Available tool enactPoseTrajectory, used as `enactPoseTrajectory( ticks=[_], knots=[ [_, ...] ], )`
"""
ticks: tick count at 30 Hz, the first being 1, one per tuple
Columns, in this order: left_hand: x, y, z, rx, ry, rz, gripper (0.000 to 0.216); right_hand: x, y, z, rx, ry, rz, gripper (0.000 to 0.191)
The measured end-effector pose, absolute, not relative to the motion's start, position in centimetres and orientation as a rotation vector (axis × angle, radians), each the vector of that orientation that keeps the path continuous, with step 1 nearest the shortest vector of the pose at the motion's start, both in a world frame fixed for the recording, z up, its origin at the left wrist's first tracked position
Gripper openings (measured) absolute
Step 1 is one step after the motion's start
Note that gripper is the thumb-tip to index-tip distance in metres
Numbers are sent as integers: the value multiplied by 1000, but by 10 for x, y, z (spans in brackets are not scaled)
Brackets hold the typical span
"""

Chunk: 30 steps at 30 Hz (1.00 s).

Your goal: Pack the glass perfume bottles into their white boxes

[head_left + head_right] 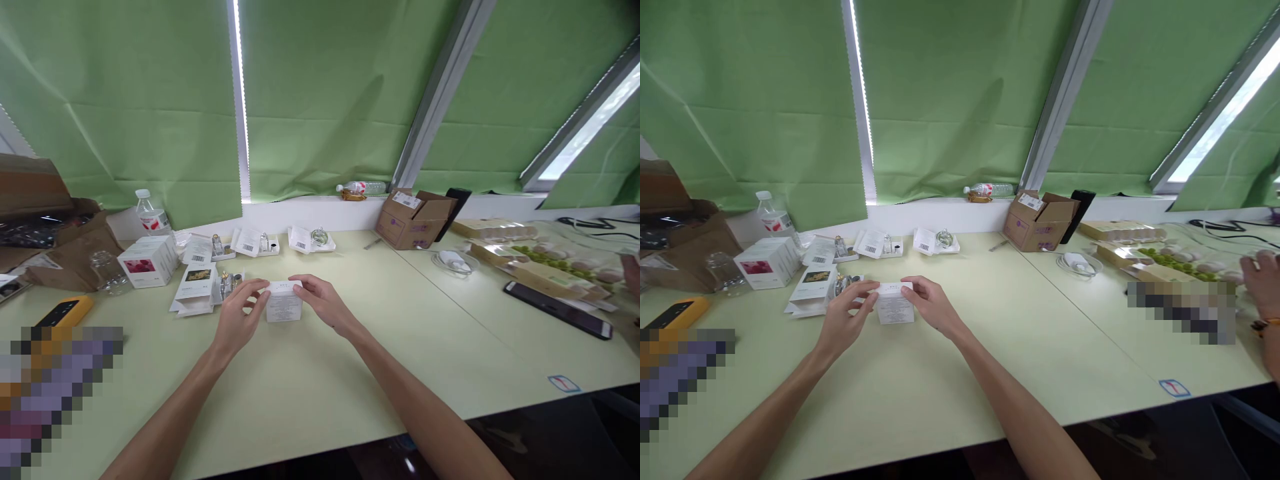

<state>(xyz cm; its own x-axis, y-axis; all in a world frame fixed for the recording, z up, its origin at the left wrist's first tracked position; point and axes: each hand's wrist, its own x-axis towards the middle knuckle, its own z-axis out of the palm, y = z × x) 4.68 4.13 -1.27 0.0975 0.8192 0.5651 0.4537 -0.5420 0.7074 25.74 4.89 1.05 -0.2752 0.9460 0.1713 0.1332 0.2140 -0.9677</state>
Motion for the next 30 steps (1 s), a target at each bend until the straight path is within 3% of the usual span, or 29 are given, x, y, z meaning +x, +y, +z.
enactPoseTrajectory(
  ticks=[30],
  knots=[
    [47,40,-11,2029,1244,1426,22,260,46,15,-996,-1637,1252,42]
  ],
)
